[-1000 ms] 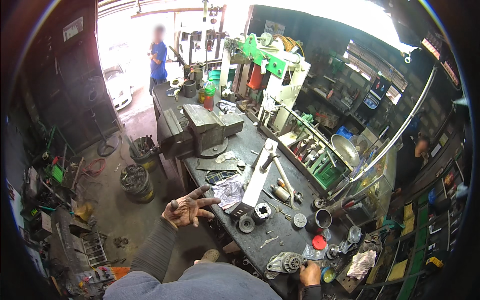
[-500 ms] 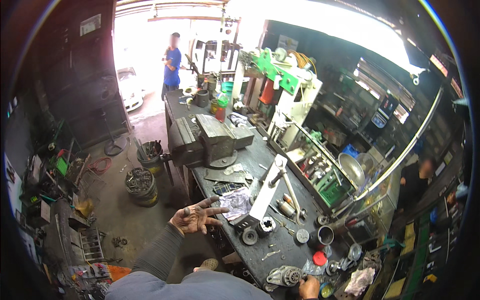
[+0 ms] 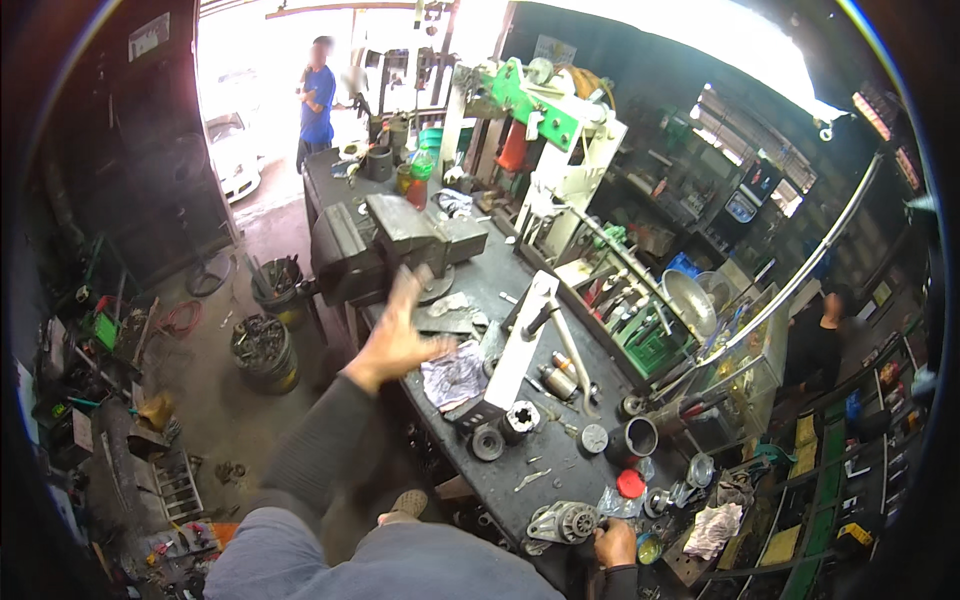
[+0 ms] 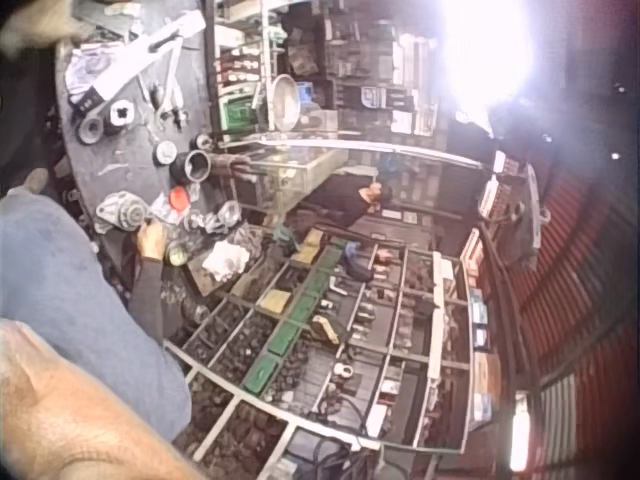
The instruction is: The person assembles small mechanical parts on a cluttered workbench. They repeatedly pick up components, align them, and use a hammer to tap pieces into place. The person also applies grease from a small container to the assembly and occasionally wipes parts with a cloth.
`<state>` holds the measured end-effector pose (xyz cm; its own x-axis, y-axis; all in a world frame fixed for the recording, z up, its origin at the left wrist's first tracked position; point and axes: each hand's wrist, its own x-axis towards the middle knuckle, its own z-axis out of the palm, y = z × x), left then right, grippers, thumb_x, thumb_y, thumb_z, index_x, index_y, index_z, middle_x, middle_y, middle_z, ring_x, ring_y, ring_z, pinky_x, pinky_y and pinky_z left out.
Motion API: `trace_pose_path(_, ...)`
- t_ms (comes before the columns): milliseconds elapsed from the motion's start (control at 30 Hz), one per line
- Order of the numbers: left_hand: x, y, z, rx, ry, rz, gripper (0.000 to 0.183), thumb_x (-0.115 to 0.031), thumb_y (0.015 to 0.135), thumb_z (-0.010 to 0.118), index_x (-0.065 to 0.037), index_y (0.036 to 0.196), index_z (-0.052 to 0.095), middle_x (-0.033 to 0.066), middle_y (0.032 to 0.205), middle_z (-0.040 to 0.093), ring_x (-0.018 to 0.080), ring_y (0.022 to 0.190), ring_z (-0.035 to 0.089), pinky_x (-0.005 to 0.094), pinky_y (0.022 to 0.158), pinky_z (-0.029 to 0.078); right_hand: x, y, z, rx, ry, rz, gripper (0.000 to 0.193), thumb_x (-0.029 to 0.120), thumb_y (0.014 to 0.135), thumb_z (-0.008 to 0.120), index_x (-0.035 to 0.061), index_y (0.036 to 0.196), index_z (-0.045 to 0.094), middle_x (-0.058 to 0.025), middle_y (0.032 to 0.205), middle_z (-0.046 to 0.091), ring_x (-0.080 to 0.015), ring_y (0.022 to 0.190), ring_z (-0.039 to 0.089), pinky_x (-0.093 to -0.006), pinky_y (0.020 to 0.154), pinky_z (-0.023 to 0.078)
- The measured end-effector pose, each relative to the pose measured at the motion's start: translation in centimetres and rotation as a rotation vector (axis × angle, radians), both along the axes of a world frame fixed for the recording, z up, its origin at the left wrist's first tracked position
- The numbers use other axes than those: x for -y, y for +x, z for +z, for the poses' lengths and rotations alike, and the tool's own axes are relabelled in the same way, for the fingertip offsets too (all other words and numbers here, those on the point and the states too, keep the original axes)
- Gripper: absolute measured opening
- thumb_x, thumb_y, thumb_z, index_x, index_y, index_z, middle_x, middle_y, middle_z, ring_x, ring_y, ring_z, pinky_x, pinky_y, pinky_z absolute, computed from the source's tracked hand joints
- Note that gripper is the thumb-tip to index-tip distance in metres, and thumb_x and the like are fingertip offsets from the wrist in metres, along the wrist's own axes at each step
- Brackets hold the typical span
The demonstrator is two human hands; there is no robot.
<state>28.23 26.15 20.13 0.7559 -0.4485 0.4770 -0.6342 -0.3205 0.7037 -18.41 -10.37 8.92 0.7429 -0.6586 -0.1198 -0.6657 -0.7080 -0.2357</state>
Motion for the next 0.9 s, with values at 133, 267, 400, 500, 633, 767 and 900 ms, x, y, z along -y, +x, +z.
trace_pose_path(133, -0.8, 4.4, -3.7, -0.089, -0.119, 0.688, 0.134, -0.033, 0.074, 0.1, -0.012, 0.176, 0.015, 0.0393, 0.178, 0.006, 0.0582, 0.162, 0.022, 0.0552, 0.133, 0.031, 1.1, 0.2, -1.5, -0.024, -0.041, 0.068, 0.027, 0.022, 0.085, 0.085, -0.0019, 0.098, 0.081, -0.028, 0.097, 0.078, -0.0473, 0.094, 0.076, -0.0555, 0.085, 0.059)
trace_pose_path(267, -0.5, -4.0, -10.9, 0.012, 0.425, 0.321, 0.138, -0.036, 0.072, 0.099, -0.008, 0.176, 0.014, 0.0381, 0.179, 0.003, 0.0571, 0.163, 0.023, 0.0571, 0.132, 0.032, 1.6, -0.4, -3.8, -0.005, -0.067, 0.041, 0.031, 0.028, 0.092, 0.077, -0.0019, 0.1, 0.079, -0.0297, 0.098, 0.077, -0.0484, 0.094, 0.075, -0.0575, 0.085, 0.059)
trace_pose_path(400, -3.0, -11.3, -22.1, -0.58, 0.454, 0.406, 0.128, -0.043, 0.078, 0.096, -0.017, 0.176, 0.019, 0.0338, 0.18, 0.004, 0.056, 0.16, 0.03, 0.0651, 0.126, 0.037, 2.4, -1.4, -4.9, -0.098, -0.01, 0.012, 0.04, 0.035, 0.099, 0.07, -0.0029, 0.11, 0.08, -0.0319, 0.109, 0.077, -0.0496, 0.105, 0.075, -0.0581, 0.093, 0.058)
trace_pose_path(500, -5.9, -13.9, -29.0, -0.974, 0.823, 0.431, 0.125, -0.053, 0.08, 0.093, -0.022, 0.177, 0.02, 0.026, 0.183, 0.005, 0.05, 0.16, 0.036, 0.0664, 0.124, 0.04, 3.8, -2.0, -5.8, -0.23, -0.019, 0.031, 0.043, 0.037, 0.099, 0.071, -0.0017, 0.117, 0.079, -0.0325, 0.113, 0.077, -0.0506, 0.111, 0.074, -0.0581, 0.095, 0.058)
trace_pose_path(633, -17.1, -16.8, -42.0, -1.276, 1.227, 0.402, 0.114, -0.054, 0.081, 0.093, -0.018, 0.172, 0.034, 0.0286, 0.178, 0.023, 0.052, 0.157, 0.04, 0.0624, 0.125, 0.041, 4.8, -0.3, -7.0, -0.251, 0.065, 0.04, 0.045, 0.039, 0.099, 0.07, -0.0005, 0.12, 0.079, -0.0331, 0.117, 0.076, -0.0507, 0.115, 0.073, -0.0575, 0.098, 0.058)
trace_pose_path(767, -15.0, -18.5, -31.1, -0.514, 0.998, 0.241, 0.112, -0.043, 0.079, 0.094, -0.018, 0.171, 0.035, 0.0288, 0.179, 0.021, 0.045, 0.16, 0.037, 0.0594, 0.126, 0.041, 5.4, -2.5, -7.1, -0.222, 0.0, 0.019, 0.042, 0.035, 0.098, 0.071, -0.0012, 0.116, 0.081, -0.0334, 0.115, 0.076, -0.0508, 0.112, 0.073, -0.0564, 0.097, 0.058)
trace_pose_path(900, -8.6, -16.9, -18.9, -0.435, 0.422, 0.192, 0.124, -0.044, 0.077, 0.096, -0.017, 0.175, 0.024, 0.0365, 0.177, 0.016, 0.0529, 0.159, 0.035, 0.0558, 0.127, 0.042, 3.6, -0.8, -4.9, -0.185, 0.023, 0.088, 0.041, 0.035, 0.097, 0.073, -0.0031, 0.11, 0.081, -0.033, 0.109, 0.077, -0.0507, 0.108, 0.074, -0.0569, 0.094, 0.058)
